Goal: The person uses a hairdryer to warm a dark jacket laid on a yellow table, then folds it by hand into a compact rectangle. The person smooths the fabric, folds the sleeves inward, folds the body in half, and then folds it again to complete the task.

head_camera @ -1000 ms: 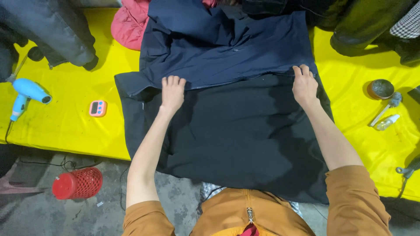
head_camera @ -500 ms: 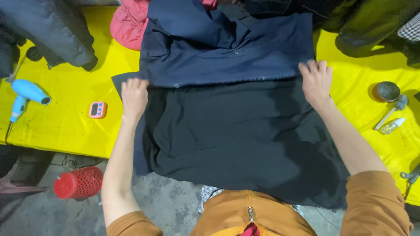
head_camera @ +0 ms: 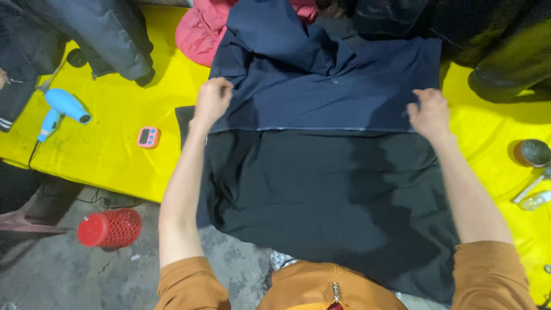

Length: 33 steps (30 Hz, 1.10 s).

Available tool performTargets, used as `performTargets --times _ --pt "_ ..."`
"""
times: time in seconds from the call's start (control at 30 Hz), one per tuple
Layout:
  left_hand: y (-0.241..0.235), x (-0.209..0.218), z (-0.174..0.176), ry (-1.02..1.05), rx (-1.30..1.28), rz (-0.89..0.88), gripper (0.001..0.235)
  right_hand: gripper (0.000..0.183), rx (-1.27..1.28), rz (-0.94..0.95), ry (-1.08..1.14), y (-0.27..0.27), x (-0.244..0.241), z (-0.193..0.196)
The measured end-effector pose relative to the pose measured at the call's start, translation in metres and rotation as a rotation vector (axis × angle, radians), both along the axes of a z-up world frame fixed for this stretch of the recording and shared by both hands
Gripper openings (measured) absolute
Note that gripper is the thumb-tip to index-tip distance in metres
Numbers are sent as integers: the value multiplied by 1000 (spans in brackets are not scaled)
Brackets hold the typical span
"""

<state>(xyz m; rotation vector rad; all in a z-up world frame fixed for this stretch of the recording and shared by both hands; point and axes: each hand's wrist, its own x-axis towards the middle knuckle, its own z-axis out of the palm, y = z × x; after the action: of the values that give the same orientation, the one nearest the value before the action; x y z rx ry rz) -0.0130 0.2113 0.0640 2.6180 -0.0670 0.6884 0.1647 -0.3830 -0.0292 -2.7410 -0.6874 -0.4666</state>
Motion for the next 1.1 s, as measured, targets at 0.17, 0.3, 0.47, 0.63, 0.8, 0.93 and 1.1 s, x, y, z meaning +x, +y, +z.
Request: performTargets --times 0.17,0.3,0.47,0.63,0.8,0.93,1.1 --pt "-45 83 -39 41 331 47 32 51 2 -52 -279 62 -48 -19" --pt "-59 141 -74 75 589 99 37 55 19 -116 -203 70 -57 -33" --pt "-70 176 -18 519 803 240 48 54 13 -163 -202 75 -59 -24" --pt "-88 195 -9 579 837 161 47 54 -12 -199 -132 77 -64 -23" --pt "-98 218 1 619 855 119 51 56 -11 -200 -131 77 -59 -29" --pt "-88 226 -11 668 873 101 57 55 -4 -197 -142 78 -59 -27" --pt "-36 273 -111 723 876 87 67 54 3 -205 -160 81 -62 -17"
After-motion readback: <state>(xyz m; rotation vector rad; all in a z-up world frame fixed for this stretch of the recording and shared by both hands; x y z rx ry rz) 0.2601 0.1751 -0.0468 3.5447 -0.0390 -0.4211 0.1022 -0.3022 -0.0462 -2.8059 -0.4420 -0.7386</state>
